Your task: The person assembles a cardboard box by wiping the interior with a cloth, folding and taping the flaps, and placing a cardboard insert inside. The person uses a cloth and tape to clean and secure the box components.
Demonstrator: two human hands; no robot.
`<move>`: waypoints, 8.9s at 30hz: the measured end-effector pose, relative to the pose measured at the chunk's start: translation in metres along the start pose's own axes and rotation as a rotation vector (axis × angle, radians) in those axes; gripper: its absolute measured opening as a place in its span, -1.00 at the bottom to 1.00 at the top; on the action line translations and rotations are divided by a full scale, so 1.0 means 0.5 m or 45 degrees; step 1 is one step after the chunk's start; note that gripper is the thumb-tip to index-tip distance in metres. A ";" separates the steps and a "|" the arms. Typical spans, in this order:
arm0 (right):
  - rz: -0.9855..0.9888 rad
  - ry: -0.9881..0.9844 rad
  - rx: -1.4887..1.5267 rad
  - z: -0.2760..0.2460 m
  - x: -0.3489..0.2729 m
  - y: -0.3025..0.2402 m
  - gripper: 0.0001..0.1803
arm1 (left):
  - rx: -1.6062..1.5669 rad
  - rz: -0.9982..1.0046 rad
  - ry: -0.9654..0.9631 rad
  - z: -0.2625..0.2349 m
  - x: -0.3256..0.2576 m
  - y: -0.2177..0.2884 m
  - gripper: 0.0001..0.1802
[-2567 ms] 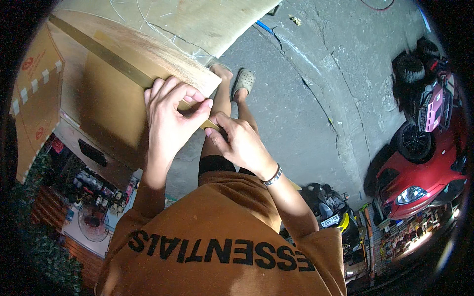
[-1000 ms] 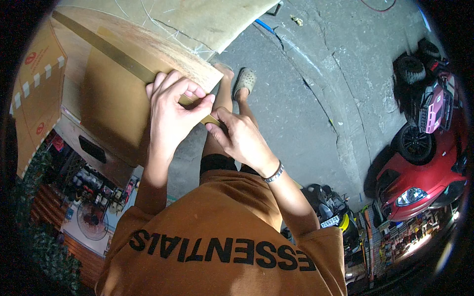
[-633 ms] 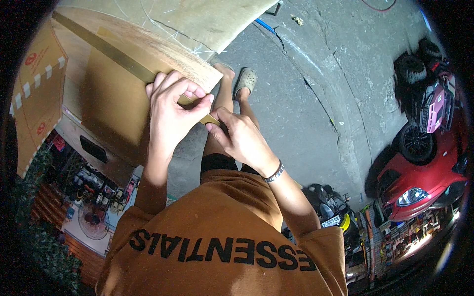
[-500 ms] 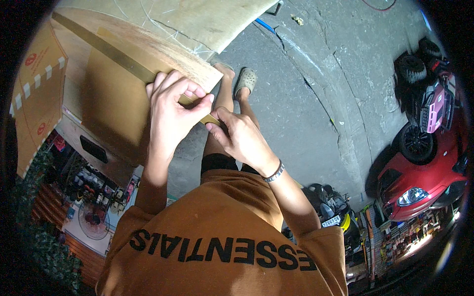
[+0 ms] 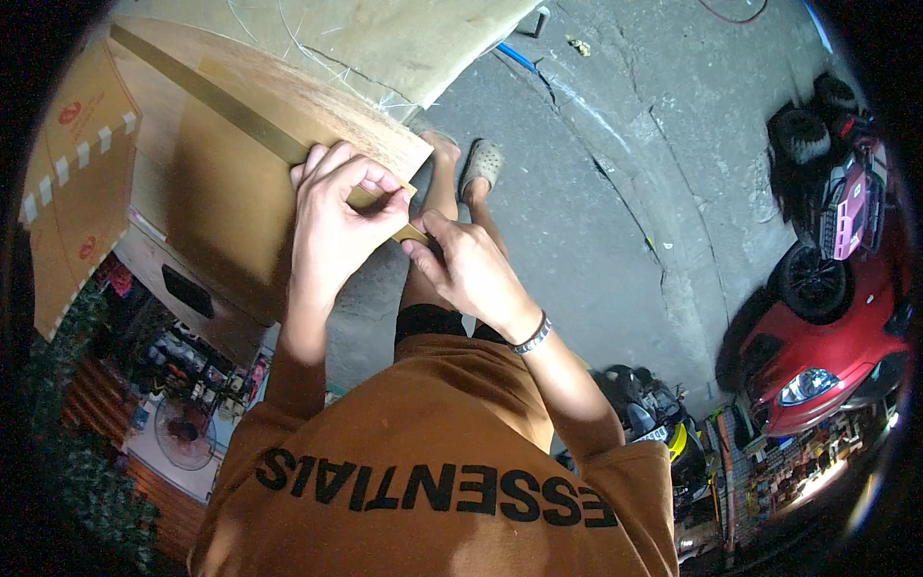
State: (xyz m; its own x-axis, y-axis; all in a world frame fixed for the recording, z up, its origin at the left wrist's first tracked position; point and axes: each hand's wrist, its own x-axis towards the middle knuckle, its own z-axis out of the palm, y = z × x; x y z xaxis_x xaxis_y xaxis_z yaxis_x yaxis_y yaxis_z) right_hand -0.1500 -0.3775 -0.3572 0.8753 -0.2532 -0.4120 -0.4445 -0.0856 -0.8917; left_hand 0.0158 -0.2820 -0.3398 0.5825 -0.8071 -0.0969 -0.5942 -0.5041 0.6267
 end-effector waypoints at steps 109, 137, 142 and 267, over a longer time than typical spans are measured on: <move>-1.138 -0.730 -1.152 -0.162 0.202 -0.112 -0.70 | 0.357 -0.238 0.105 -0.065 -0.039 -0.138 0.58; -0.900 -0.472 -0.810 -0.149 0.189 -0.079 -0.69 | 0.342 -0.008 0.400 -0.055 -0.036 -0.138 0.54; -0.975 -0.493 -0.840 -0.145 0.183 -0.077 -0.73 | 0.360 -0.098 0.350 -0.058 -0.032 -0.140 0.57; -0.644 -0.033 -0.880 -0.052 0.404 -0.277 -0.71 | 0.159 -0.411 0.101 -0.100 -0.016 -0.124 0.54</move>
State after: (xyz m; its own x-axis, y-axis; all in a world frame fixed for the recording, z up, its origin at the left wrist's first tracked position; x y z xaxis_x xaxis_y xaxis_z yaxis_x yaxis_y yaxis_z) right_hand 0.0834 -0.4418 -0.3118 1.0000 -0.0047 -0.0071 -0.0082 -0.7524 -0.6586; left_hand 0.0756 -0.2288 -0.3390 0.7896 -0.5762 -0.2110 -0.4331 -0.7669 0.4736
